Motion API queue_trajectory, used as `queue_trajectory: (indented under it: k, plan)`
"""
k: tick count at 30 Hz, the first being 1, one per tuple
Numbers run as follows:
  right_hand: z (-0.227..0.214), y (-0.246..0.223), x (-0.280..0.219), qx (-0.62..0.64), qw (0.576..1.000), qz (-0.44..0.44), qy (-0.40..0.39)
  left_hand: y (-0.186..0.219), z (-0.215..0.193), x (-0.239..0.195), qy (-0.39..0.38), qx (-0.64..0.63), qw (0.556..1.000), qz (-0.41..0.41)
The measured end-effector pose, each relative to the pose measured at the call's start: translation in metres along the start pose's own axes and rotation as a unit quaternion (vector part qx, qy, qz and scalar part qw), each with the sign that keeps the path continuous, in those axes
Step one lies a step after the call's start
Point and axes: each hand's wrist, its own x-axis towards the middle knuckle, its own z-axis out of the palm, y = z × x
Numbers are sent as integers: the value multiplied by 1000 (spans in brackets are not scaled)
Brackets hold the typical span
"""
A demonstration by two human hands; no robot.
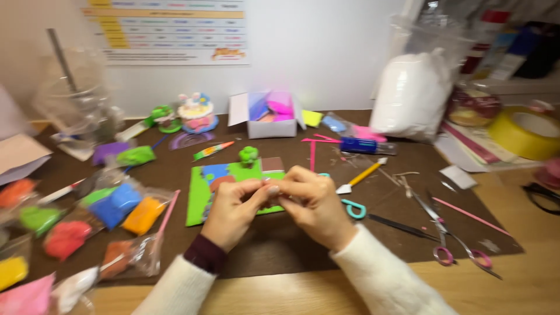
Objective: The person shapes orange and green clay into small pieces on a desk. They use a metal tool to carve details into the orange clay and a plastic knife to cut the green clay into smaller bits.
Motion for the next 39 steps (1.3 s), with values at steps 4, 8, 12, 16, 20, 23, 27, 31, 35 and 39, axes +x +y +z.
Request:
queue_trajectory:
  k: [4, 8, 12, 16, 20, 23, 27, 31, 35, 39]
  plan:
    - [-1, -3, 3, 50, 999, 19, 1, 7, -4, -1, 3, -11, 999, -35]
    - [-2, -2, 3, 11, 1000, 21, -10, 1, 2, -2, -18, -45, 998, -44]
    - [-2, 0, 1, 21, 999, 42, 12, -16, -11, 0, 7, -76, 995, -71]
    - [-12, -3, 8, 59, 996, 66, 28, -10, -16, 1, 6, -107, 991, -78]
    - [-11, -6, 9, 89, 991, 95, 28, -21, -13, 1, 2, -126, 985, -115]
    - [-9, -3, 7, 99, 989, 103, 27, -10, -5, -1, -8, -158, 979, -130]
    - [-12, -4, 8, 108, 987, 109, 45, 8, -3, -4, 2, -227, 966, -125]
    - [-12, -7, 8, 112, 987, 106, 52, 1, -4, -5, 14, -242, 962, -126]
    - [-6, -18, 10, 128, 984, 99, 70, -19, 1, -4, -8, -190, 973, -129]
    - [9, -22, 16, 169, 972, 141, 81, -7, 24, -7, -2, -160, 976, -146]
